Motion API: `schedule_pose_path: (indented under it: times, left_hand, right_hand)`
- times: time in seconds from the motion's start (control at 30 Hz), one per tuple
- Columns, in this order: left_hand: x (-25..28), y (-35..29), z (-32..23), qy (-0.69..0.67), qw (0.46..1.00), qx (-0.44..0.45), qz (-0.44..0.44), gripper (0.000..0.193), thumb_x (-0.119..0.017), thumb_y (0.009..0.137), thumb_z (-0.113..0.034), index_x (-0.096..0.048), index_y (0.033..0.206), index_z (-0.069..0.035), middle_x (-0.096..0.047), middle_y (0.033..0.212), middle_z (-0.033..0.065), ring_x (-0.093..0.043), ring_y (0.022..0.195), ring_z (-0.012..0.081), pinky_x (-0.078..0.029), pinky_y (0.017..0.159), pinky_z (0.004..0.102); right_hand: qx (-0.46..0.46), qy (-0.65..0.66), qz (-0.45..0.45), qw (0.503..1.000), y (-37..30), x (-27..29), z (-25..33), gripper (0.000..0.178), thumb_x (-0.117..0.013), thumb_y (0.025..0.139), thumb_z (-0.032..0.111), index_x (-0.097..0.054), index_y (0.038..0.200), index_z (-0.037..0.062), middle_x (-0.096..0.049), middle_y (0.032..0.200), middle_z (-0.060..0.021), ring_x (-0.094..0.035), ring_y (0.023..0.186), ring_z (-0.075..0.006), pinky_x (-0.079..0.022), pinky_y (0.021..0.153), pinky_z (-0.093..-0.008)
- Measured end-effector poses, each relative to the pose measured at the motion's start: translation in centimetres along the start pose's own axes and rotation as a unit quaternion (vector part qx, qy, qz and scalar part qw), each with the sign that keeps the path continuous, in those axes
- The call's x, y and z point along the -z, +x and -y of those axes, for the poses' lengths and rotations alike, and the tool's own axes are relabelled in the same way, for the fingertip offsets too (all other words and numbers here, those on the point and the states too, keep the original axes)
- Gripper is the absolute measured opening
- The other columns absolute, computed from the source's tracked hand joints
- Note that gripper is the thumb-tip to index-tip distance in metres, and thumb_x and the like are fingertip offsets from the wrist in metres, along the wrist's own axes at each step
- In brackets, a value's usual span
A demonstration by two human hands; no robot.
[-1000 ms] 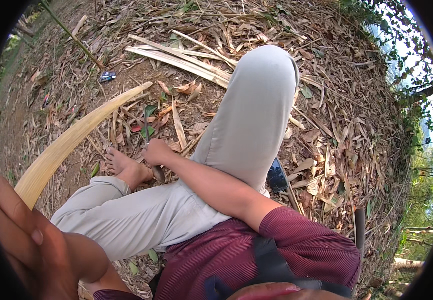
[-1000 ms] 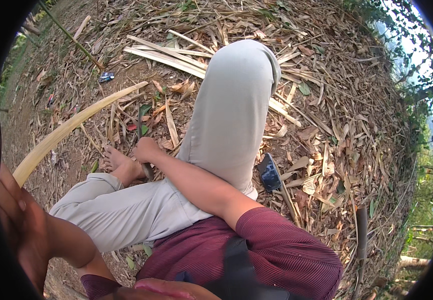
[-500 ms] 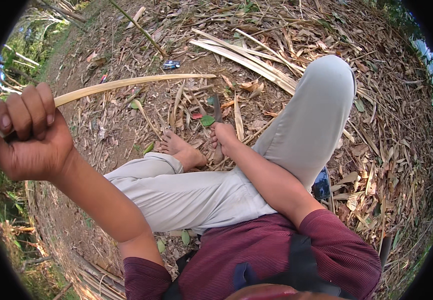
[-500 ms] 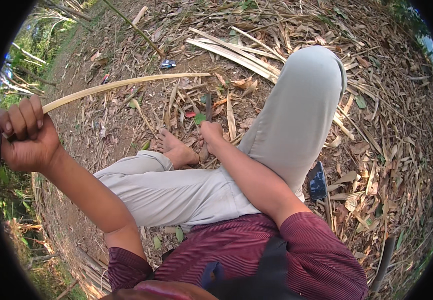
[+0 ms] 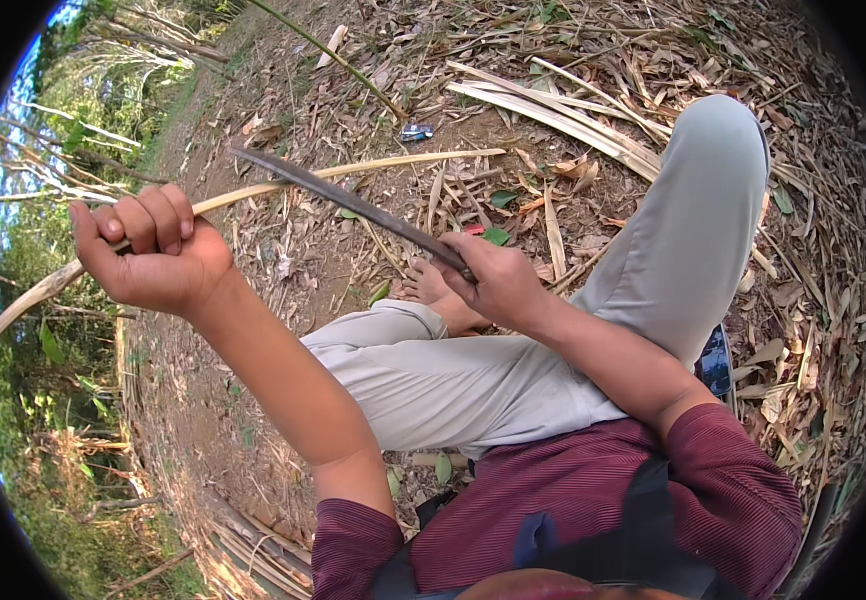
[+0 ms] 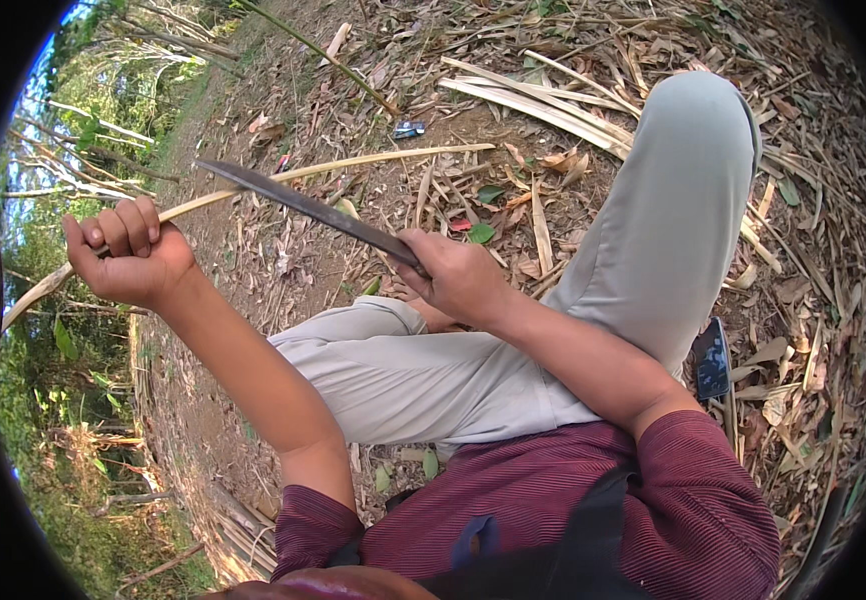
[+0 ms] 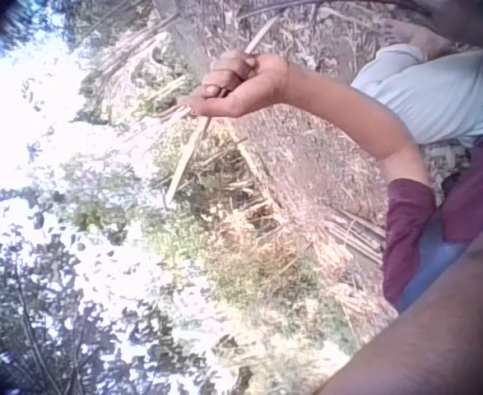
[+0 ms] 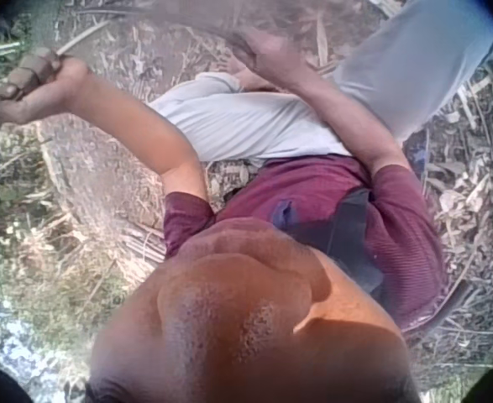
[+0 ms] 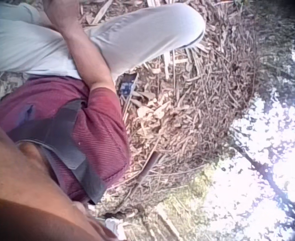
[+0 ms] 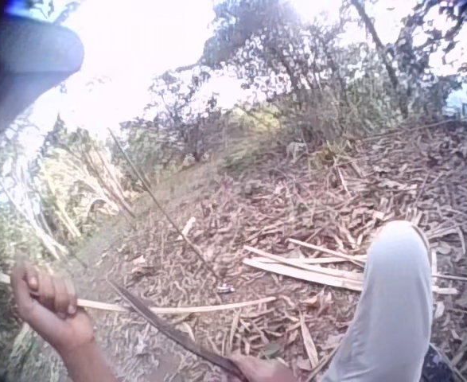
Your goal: The person holds a piece of wood and uses a machete to shave off layers and smooth the surface while sitting on the ground.
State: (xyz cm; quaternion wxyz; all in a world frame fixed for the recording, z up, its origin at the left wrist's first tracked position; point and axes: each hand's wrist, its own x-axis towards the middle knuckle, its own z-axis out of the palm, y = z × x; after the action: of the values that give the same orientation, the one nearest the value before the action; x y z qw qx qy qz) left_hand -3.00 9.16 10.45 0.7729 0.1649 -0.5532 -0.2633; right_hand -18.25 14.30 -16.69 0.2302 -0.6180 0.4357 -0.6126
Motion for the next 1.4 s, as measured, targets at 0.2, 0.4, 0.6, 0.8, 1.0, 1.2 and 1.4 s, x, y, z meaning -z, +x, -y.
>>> schedule_pose_path:
  times: [0.2,0.4,0.6,0.8,1.0,1.2,1.4]
  left_hand:
    - [0.5,-0.8,0.2,0.003,1.0,-0.018,-0.02,0.04,-0.054,0.099,-0.028,-0.034,0.065,-0.019,-0.02,0.046,-0.0068,-0.013,0.039,0.0072,-0.014,0.041,0.0275]
    - [-0.2,-0.9,0.0,0.012,0.999,-0.022,-0.022,0.041,-0.051,0.1,-0.027,-0.032,0.064,-0.018,-0.019,0.048,-0.0057,-0.012,0.042,0.0088,-0.014,0.042,0.0289]
    - [-0.7,-0.8,0.4,0.026,0.997,-0.026,-0.062,0.04,-0.053,0.099,-0.028,-0.033,0.066,-0.018,-0.018,0.047,-0.0064,-0.012,0.04,0.0077,-0.011,0.042,0.0282]
    - [-1.4,-1.0,0.2,0.032,0.997,-0.035,-0.057,0.04,-0.051,0.099,-0.029,-0.033,0.065,-0.018,-0.018,0.047,-0.0065,-0.012,0.04,0.0077,-0.012,0.041,0.0277]
    - [-0.8,-0.8,0.3,0.043,0.995,-0.03,-0.082,0.041,-0.05,0.1,-0.028,-0.032,0.065,-0.018,-0.018,0.047,-0.0065,-0.012,0.04,0.0076,-0.012,0.041,0.0275]
    - [-1.9,-1.5,0.4,0.025,0.998,-0.021,-0.052,0.039,-0.05,0.099,-0.027,-0.032,0.066,-0.018,-0.018,0.047,-0.0053,-0.011,0.041,0.0091,-0.014,0.041,0.0279]
    - [0.1,-0.6,0.6,0.035,0.998,-0.026,-0.055,0.038,-0.051,0.099,-0.026,-0.033,0.067,-0.018,-0.018,0.047,-0.006,-0.012,0.04,0.0085,-0.013,0.04,0.0276]
  right_hand:
    - [-0.049,-0.025,0.01,0.998,0.5,-0.3,-1.9,0.023,-0.066,0.089,0.02,-0.056,0.104,0.0049,-0.064,0.07,-0.0186,-0.065,0.066,-0.0394,-0.05,0.057,-0.0472]
    - [0.004,0.002,0.018,1.0,0.1,0.3,-0.1,0.02,-0.067,0.087,0.018,-0.058,0.101,0.0067,-0.066,0.075,-0.0177,-0.065,0.066,-0.0379,-0.05,0.058,-0.0456]
    - [-0.168,-0.009,0.009,0.986,0.5,0.1,-3.8,0.017,-0.064,0.089,0.015,-0.061,0.098,0.0012,-0.063,0.072,-0.019,-0.064,0.064,-0.0345,-0.049,0.059,-0.0413]
    - [-0.015,0.036,0.018,0.999,0.5,0.1,0.0,0.014,-0.065,0.087,0.01,-0.06,0.097,0.0007,-0.062,0.069,-0.0174,-0.062,0.061,-0.0333,-0.048,0.058,-0.0412]
    - [-0.241,-0.04,0.048,0.968,0.5,1.3,-4.6,0.021,-0.066,0.085,0.016,-0.062,0.096,-0.001,-0.066,0.072,-0.0205,-0.066,0.064,-0.0365,-0.051,0.06,-0.0437]
    - [-0.101,0.035,0.042,0.993,0.9,0.8,-1.1,0.016,-0.067,0.084,0.016,-0.064,0.093,0.0026,-0.067,0.074,-0.0167,-0.066,0.066,-0.0355,-0.051,0.061,-0.0432]
    - [-0.122,-0.021,0.053,0.991,0.6,0.1,-2.1,0.019,-0.068,0.086,0.021,-0.063,0.09,0.0028,-0.065,0.071,-0.0216,-0.064,0.062,-0.0374,-0.05,0.058,-0.0457]
